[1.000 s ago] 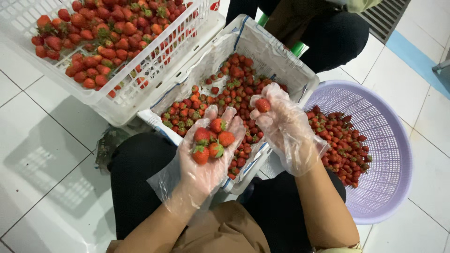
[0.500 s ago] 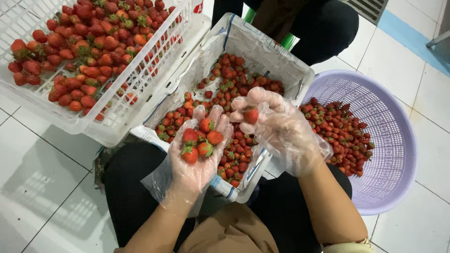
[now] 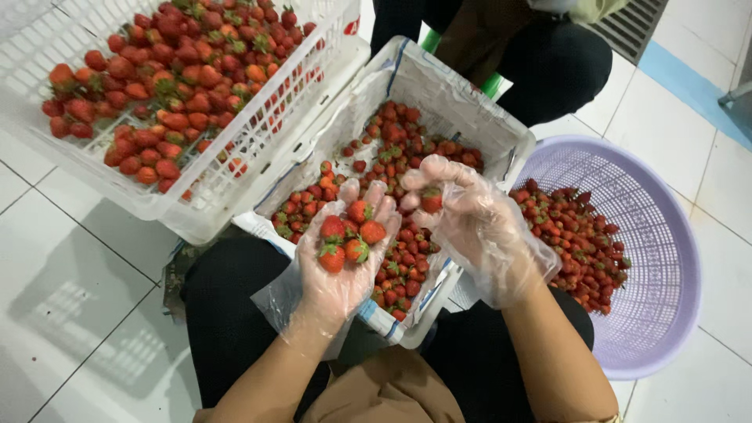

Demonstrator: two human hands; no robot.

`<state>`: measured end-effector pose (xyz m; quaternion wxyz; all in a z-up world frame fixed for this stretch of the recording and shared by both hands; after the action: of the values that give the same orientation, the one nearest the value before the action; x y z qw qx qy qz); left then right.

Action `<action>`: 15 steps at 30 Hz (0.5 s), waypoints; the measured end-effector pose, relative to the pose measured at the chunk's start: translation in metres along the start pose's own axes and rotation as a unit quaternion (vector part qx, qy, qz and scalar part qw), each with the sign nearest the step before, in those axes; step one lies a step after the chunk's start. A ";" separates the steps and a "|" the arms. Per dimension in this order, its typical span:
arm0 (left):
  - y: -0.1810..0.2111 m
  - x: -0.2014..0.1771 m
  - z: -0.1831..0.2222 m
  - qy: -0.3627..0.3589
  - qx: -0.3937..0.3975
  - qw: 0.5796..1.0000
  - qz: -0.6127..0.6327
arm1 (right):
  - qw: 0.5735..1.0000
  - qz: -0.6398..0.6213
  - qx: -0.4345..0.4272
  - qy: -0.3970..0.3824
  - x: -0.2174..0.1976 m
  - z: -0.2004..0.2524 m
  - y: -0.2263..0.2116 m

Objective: The person sits on the floor and removes the green tops from strawberries by hand. They pick strawberries from a white crate, twist off the stems, and place the hulled fruit into a purple colander.

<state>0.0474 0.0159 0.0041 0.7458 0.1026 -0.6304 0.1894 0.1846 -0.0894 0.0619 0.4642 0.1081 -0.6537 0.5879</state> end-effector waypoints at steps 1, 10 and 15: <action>-0.001 0.000 0.000 -0.006 -0.001 1.000 -0.001 | 1.000 0.009 -0.004 0.023 0.002 0.001 0.001; -0.014 -0.039 -0.006 0.090 -0.063 0.994 0.019 | 0.791 0.611 -0.028 0.026 0.035 -0.005 0.019; -0.015 -0.052 -0.009 0.122 -0.053 0.991 -0.033 | 0.820 0.570 -0.060 0.010 0.033 -0.009 0.023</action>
<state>0.0547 -0.0027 -0.0470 0.8275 0.0599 -0.5400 0.1419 0.1555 -0.0615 0.0694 0.0587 -0.3179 -0.6278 0.7080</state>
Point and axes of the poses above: each hand's wrist, its own z-axis away from the middle knuckle, its own x-axis out of the palm, y = z × x, the point moved 5 cm from there along -z, towards the middle knuckle, and after that the axes turned 7 degrees about y, right-handed, at the moved point
